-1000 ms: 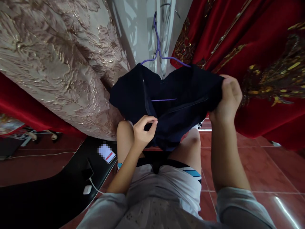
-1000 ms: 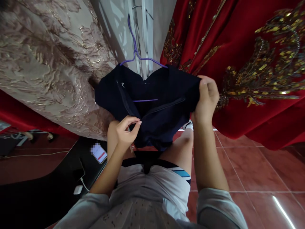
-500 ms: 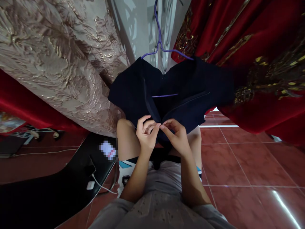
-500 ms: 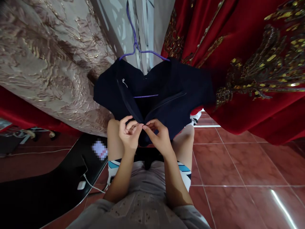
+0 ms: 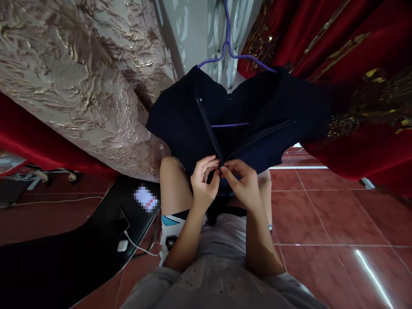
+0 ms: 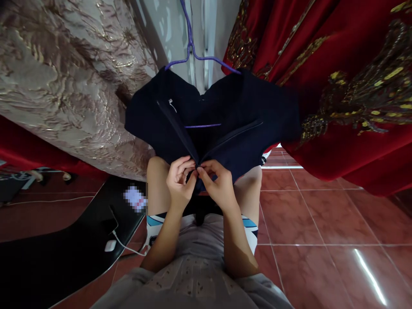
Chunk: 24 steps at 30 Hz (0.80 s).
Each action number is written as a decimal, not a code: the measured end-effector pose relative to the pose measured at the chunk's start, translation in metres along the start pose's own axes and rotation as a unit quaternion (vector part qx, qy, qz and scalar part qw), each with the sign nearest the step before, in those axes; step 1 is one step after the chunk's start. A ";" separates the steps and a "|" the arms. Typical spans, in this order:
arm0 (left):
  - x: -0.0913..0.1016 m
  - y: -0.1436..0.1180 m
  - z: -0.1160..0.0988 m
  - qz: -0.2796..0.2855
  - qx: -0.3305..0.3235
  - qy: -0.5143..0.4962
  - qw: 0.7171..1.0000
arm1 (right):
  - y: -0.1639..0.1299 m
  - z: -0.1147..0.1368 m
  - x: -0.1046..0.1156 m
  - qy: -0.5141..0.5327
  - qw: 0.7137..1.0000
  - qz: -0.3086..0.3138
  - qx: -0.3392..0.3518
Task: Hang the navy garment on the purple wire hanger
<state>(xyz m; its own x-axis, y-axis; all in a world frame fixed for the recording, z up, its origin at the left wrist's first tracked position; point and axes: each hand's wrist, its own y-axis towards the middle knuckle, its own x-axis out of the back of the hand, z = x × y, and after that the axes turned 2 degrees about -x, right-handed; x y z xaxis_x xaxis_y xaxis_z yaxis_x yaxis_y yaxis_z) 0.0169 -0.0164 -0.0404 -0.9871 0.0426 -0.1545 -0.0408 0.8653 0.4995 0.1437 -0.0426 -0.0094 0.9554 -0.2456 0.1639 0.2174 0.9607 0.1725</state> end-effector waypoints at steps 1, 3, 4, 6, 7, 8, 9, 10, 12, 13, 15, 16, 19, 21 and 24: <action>0.000 0.000 0.000 -0.003 -0.004 0.001 1.000 | 0.000 0.000 0.000 0.002 1.000 -0.006 -0.003; -0.001 0.000 0.002 -0.010 -0.009 -0.004 1.000 | -0.001 0.000 -0.001 0.006 1.000 -0.011 -0.006; -0.002 0.000 0.003 -0.014 -0.009 -0.007 1.000 | -0.001 0.000 -0.002 0.009 1.000 -0.005 -0.006; -0.004 0.000 0.006 -0.021 -0.003 -0.007 1.000 | -0.003 0.000 -0.003 0.029 0.999 0.016 -0.012; -0.005 0.001 0.008 -0.024 0.002 -0.005 1.000 | -0.003 -0.001 -0.004 0.044 0.999 0.025 -0.018; -0.006 0.001 0.010 -0.025 0.007 0.000 1.000 | -0.004 -0.001 -0.005 0.061 0.997 0.030 -0.027; -0.006 0.001 0.012 -0.024 0.012 0.007 1.000 | -0.005 -0.001 -0.007 0.077 0.996 0.031 -0.037; -0.006 0.002 0.013 -0.019 0.016 0.015 1.000 | -0.005 -0.002 -0.008 0.091 0.994 0.029 -0.047; -0.005 0.003 0.016 -0.001 0.025 0.031 0.999 | -0.004 -0.002 -0.009 0.112 0.991 0.024 -0.067; -0.005 0.004 0.016 0.011 0.032 0.037 0.999 | -0.002 -0.001 -0.009 0.120 0.989 0.024 -0.078; -0.005 0.007 0.019 0.026 0.044 0.048 0.998 | 0.008 0.006 -0.008 0.136 0.986 0.022 -0.099; -0.006 0.008 0.021 0.028 0.047 0.054 0.997 | 0.017 0.012 -0.006 0.141 0.985 0.019 -0.101; -0.011 0.012 0.034 0.011 0.049 0.077 0.996 | 0.055 0.042 0.000 0.137 0.990 -0.010 -0.046; -0.017 0.015 0.045 0.002 0.042 0.089 0.995 | 0.084 0.069 0.005 0.110 0.992 -0.044 0.033; -0.025 0.022 0.053 0.014 0.011 0.092 0.996 | 0.116 0.104 0.008 0.068 0.990 -0.064 0.101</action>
<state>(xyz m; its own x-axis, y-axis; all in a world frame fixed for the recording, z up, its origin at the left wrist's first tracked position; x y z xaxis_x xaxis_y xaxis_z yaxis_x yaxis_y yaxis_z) 0.0488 0.0280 -0.0711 -0.9995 -0.0245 0.0186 -0.0125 0.8756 0.4828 0.1562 0.0533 0.1127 0.9435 -0.3314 -0.0015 0.3074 0.8736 0.3772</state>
